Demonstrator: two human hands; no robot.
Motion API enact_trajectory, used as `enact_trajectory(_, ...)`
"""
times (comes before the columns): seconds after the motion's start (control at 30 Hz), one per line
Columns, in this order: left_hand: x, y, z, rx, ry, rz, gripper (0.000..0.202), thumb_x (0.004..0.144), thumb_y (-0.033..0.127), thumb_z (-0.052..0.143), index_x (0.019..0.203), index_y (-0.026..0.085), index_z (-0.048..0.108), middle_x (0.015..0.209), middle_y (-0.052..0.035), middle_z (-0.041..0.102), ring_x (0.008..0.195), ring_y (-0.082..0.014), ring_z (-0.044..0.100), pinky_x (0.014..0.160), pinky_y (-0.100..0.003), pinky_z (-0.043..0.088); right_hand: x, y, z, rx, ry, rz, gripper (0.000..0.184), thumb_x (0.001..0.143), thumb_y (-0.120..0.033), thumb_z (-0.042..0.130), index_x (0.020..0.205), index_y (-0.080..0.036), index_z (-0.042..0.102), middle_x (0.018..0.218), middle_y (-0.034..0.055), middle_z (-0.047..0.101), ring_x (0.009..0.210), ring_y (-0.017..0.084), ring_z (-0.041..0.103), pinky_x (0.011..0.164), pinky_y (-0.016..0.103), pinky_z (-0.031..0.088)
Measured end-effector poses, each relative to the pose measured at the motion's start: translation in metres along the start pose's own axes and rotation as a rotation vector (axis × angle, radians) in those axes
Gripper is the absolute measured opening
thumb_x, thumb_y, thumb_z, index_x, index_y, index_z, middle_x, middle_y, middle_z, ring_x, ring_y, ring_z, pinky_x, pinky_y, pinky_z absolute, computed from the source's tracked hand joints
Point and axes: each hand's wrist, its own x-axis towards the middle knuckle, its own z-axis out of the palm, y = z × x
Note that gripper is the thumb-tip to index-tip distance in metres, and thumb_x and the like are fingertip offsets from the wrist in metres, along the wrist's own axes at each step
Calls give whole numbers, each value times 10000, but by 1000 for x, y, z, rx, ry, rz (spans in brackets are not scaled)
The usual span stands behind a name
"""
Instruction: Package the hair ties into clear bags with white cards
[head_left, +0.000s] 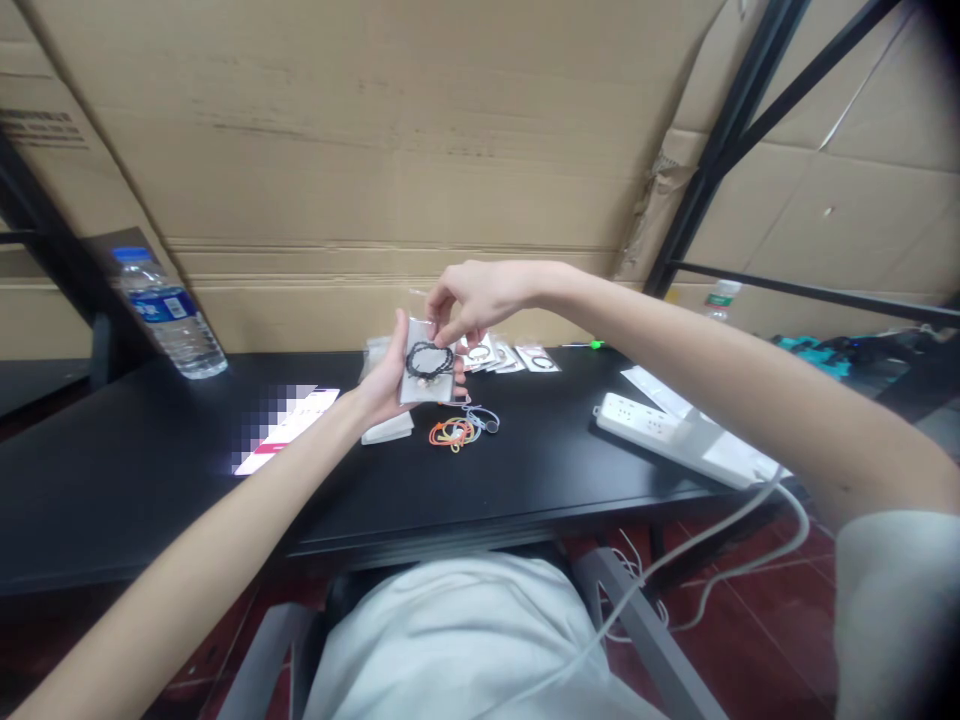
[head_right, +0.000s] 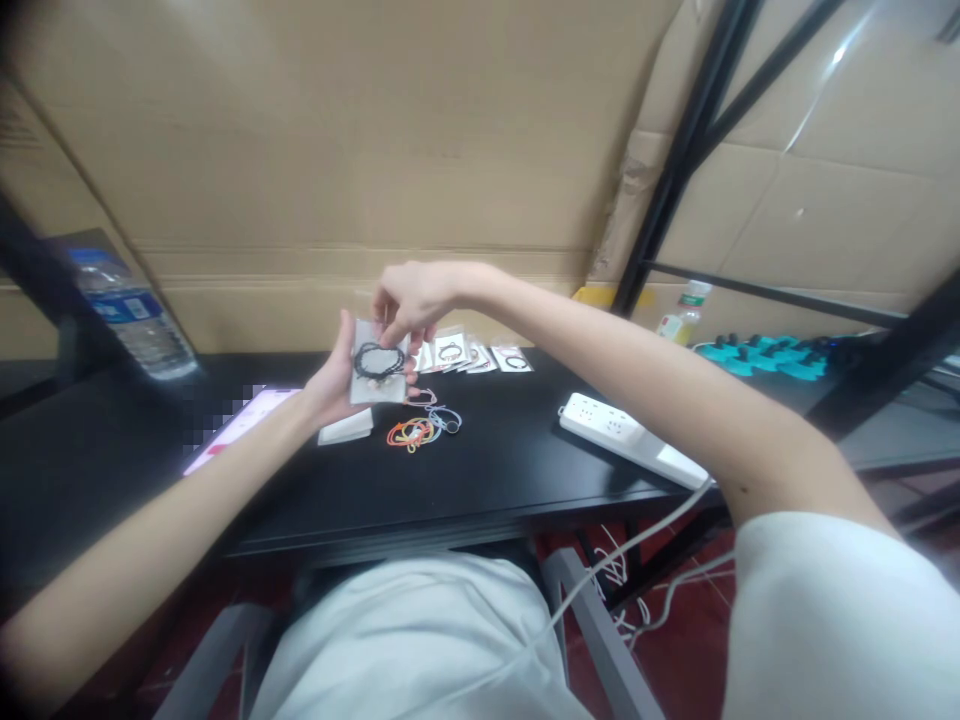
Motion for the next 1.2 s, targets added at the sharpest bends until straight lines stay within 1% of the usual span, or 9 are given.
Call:
enact_trajectory(0.1,0,0,2,-7,3,14,782,1000,814,314,1158,171,728,911,-120,784,830,-268,775,857,-467,658,1,1,1,-4,14,-3,369,837,-370,862,1129,-156,790,908,68,796,770,199,748,737,328,595)
enact_trajectory(0.27,-1,3,6,-39,-1,11,808,984,836,311,1094,157,735,932,-137,778,841,-287,776,860,-530,653,3,1,2,-18,-25,-7,301,848,-370,845,1060,-159,806,874,59,791,778,199,741,749,327,584)
enact_trajectory(0.4,-2,5,6,-46,29,18,830,983,843,287,1069,157,745,937,-137,779,836,-282,772,861,-534,653,2,-2,2,-3,-1,-2,292,853,-364,842,1056,-158,810,875,61,789,781,202,740,746,328,584)
enact_trajectory(0.53,-2,5,7,-36,57,4,840,971,858,297,1092,160,748,934,-129,777,828,-271,767,852,-512,656,3,-4,3,27,-23,3,339,823,-373,874,1076,-158,805,911,64,798,777,193,734,722,311,589)
enact_trajectory(0.7,-2,5,14,-37,38,22,775,960,850,381,965,164,742,802,-81,731,748,-219,737,822,-435,658,4,-5,4,67,-74,-1,379,812,-402,890,1085,-153,804,925,64,802,794,186,737,746,306,600)
enact_trajectory(0.77,-3,5,16,-33,27,28,768,959,847,391,934,162,736,768,-69,712,728,-208,726,825,-424,657,6,-3,4,91,-88,0,387,811,-408,893,1081,-147,801,913,62,799,799,186,738,749,301,603)
enact_trajectory(0.97,-3,5,12,-24,6,-1,842,942,879,354,1052,144,748,898,-124,763,784,-251,753,845,-485,656,8,-1,3,138,-161,5,353,827,-388,876,1080,-151,808,948,61,803,815,180,744,765,297,606)
enact_trajectory(1.1,-2,3,8,-14,32,-6,834,963,857,342,1055,141,760,912,-134,778,795,-246,763,863,-465,659,6,-8,3,110,-176,59,362,783,-400,912,1051,-176,822,946,54,809,808,178,746,775,301,602)
enact_trajectory(1.2,-3,3,9,-29,48,7,805,969,843,357,1065,157,767,892,-122,780,785,-244,765,852,-461,665,6,-13,4,103,-214,64,397,783,-455,908,1037,-162,818,944,66,809,814,183,744,776,301,600)
